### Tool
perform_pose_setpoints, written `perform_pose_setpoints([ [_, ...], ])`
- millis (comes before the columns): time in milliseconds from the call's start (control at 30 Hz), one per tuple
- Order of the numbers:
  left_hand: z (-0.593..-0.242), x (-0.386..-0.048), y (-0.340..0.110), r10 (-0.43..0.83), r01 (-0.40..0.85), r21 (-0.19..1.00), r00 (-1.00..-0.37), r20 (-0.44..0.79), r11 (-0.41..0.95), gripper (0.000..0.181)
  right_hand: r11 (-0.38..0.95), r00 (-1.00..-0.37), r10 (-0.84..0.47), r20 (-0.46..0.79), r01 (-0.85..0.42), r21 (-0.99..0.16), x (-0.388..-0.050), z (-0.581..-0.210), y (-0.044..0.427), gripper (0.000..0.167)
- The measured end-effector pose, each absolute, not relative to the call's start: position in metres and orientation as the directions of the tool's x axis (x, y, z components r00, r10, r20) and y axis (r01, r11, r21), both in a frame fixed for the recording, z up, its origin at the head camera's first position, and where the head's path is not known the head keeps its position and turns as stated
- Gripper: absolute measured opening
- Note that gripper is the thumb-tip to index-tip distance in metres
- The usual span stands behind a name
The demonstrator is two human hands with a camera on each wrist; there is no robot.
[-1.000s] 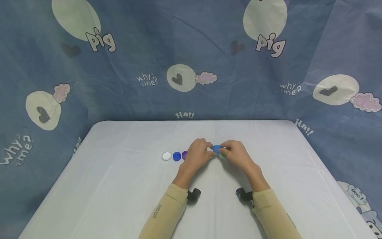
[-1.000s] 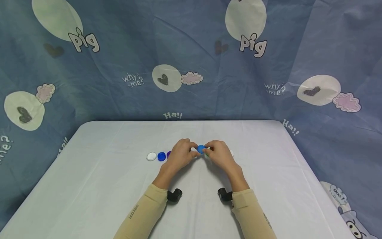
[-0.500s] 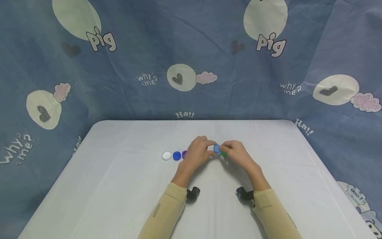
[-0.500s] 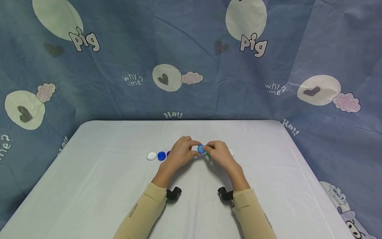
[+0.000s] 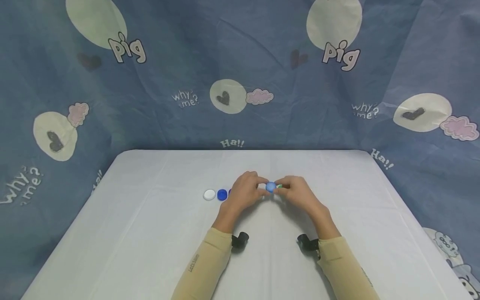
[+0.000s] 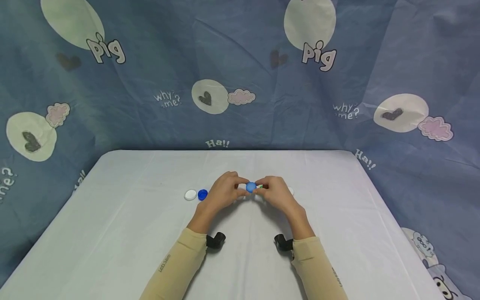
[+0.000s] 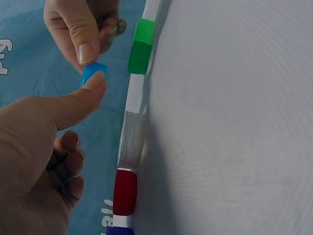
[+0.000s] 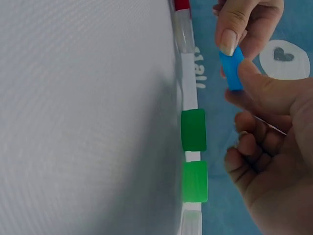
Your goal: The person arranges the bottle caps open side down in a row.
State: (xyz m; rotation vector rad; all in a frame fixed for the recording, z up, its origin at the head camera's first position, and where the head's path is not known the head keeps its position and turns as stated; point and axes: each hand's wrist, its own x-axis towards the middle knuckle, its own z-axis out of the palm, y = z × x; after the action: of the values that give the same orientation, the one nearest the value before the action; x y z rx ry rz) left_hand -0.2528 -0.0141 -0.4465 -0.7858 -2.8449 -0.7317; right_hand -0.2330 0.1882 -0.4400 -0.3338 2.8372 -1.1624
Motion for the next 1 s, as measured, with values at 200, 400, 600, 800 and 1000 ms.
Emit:
perform_pose_setpoints([
  [200, -0.445, -0.254, -0.014, 0.444, 0.5, 0.399, -0.866, 0.23, 0.769, 0.038, 0.694, -0.978, -0.201, 0.064, -0.188, -0.695, -0.233, -0.439, 0.187, 0.03],
  [400, -0.448, -0.256, -0.013, 0.414, 0.487, 0.352, -0.871, 0.264, 0.8, 0.038, 0.693, -0.979, -0.191, 0.07, -0.185, -0.697, -0.233, -0.438, 0.186, 0.026],
  [600, -0.449, -0.258, -0.011, 0.406, 0.48, 0.358, -0.875, 0.265, 0.801, 0.037, 0.695, -0.98, -0.187, 0.073, -0.185, -0.695, -0.233, -0.439, 0.185, 0.023],
  [800, -0.454, -0.257, -0.009, 0.412, 0.478, 0.345, -0.876, 0.248, 0.808, 0.036, 0.743, -0.975, -0.2, 0.093, -0.213, -0.635, -0.234, -0.442, 0.183, 0.021],
  [1000, -0.458, -0.257, -0.007, 0.4, 0.464, 0.334, -0.883, 0.246, 0.82, 0.035, 0.778, -0.97, -0.214, 0.112, -0.239, -0.581, -0.231, -0.442, 0.181, 0.016],
])
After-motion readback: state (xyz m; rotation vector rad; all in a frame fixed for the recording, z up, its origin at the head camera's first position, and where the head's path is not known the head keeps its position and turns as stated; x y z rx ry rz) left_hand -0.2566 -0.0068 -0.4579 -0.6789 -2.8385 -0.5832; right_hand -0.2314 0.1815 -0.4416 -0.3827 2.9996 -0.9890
